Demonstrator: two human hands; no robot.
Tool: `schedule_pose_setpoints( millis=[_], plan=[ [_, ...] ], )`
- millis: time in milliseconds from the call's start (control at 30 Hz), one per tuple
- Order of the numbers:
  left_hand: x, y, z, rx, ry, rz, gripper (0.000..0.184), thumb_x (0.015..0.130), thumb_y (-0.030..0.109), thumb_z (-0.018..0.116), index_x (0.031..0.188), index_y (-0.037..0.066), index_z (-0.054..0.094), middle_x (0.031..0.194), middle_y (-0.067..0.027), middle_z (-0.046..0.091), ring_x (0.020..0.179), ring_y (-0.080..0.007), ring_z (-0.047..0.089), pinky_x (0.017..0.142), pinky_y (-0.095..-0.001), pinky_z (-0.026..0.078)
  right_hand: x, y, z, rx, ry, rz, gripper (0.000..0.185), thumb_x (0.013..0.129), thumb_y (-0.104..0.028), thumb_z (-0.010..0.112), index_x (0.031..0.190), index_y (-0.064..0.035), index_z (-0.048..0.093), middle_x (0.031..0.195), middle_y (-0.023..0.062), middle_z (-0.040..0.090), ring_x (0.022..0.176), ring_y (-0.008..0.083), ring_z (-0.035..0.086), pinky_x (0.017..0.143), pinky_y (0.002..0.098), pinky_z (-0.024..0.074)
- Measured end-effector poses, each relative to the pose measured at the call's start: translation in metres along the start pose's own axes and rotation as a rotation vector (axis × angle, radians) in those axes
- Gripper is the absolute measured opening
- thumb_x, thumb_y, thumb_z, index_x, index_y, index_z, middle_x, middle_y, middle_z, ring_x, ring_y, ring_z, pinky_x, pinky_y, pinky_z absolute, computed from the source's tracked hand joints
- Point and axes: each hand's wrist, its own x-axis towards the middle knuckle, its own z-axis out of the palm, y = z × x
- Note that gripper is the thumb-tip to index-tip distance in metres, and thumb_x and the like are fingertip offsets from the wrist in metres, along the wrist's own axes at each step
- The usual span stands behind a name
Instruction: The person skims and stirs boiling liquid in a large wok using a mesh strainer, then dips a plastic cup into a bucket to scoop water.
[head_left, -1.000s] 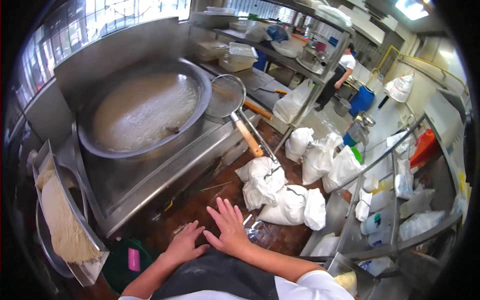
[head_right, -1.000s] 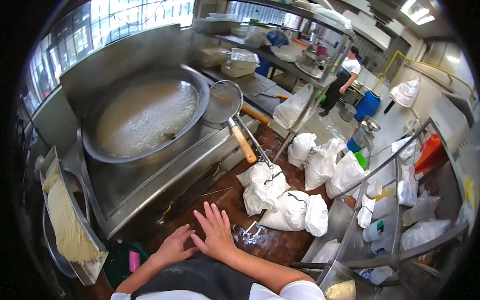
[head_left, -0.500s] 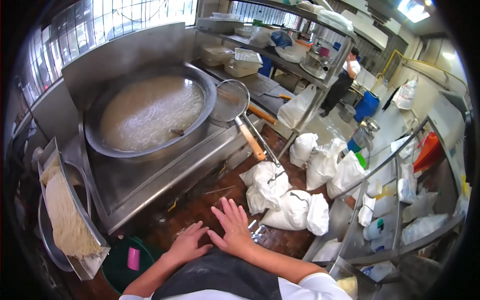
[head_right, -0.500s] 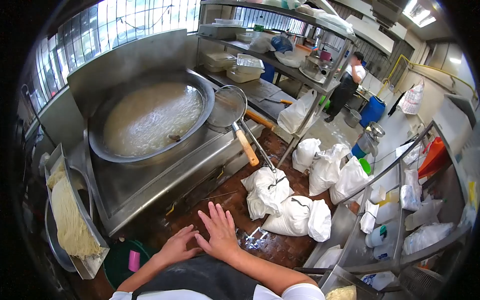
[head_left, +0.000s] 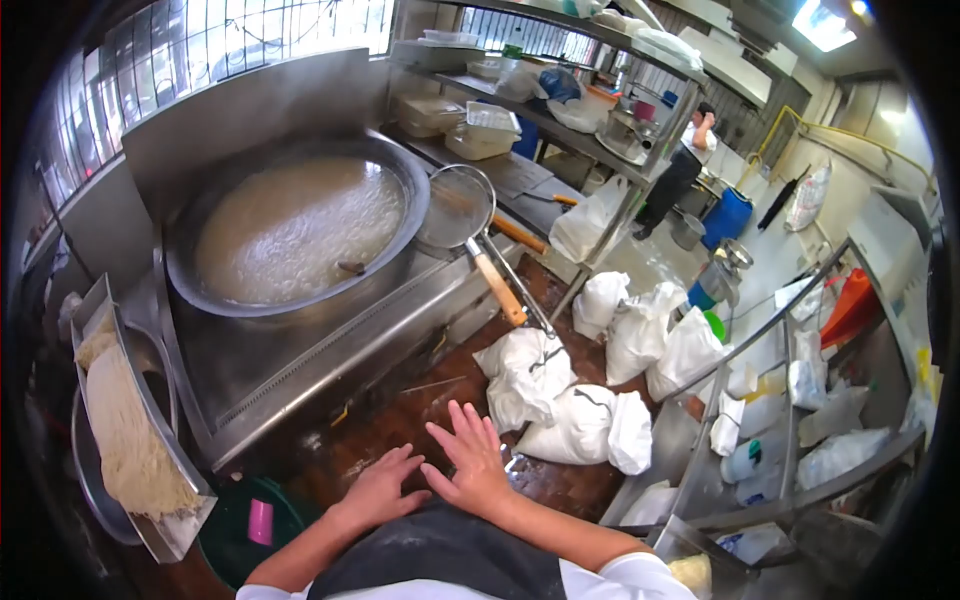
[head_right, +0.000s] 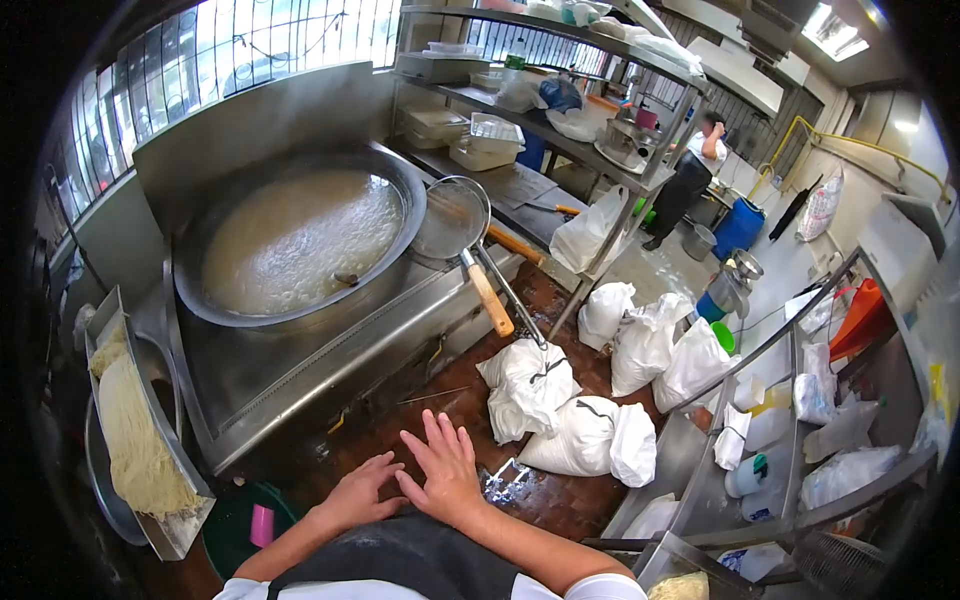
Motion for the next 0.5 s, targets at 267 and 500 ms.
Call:
schedule_pose_setpoints(
  millis=[267, 500],
  plan=[
    [-0.01, -0.005, 0.005, -0.007, -0.006, 0.014, 0.069, 0.088, 0.043, 0.07, 0.142, 0.003, 0.054, 0.153, -0.0279, 0.043, 0.142, -0.0424, 0.042, 0.117, -0.048, 0.037, -0.002, -0.007, 0.001, 0.016, -0.042, 0.012, 0.061, 0.085, -0.037, 0.074, 0.139, -0.0132, 0.059, 0.158, 0.0251, 0.036, 0.147, 0.0455, 0.031, 0.118, 0.0597, 0.0223],
    [-0.02, 0.0, 0.002, -0.031, 0.062, -0.058, 0.067, 0.089, 0.041, 0.07, 0.143, 0.004, 0.053, 0.153, -0.0274, 0.042, 0.144, -0.0416, 0.04, 0.118, -0.0472, 0.035, 0.003, -0.016, 0.008, 0.045, -0.13, -0.054, 0.062, 0.083, -0.034, 0.077, 0.137, -0.0117, 0.059, 0.159, 0.0254, 0.034, 0.147, 0.0462, 0.03, 0.116, 0.0612, 0.0227]
  ],
)
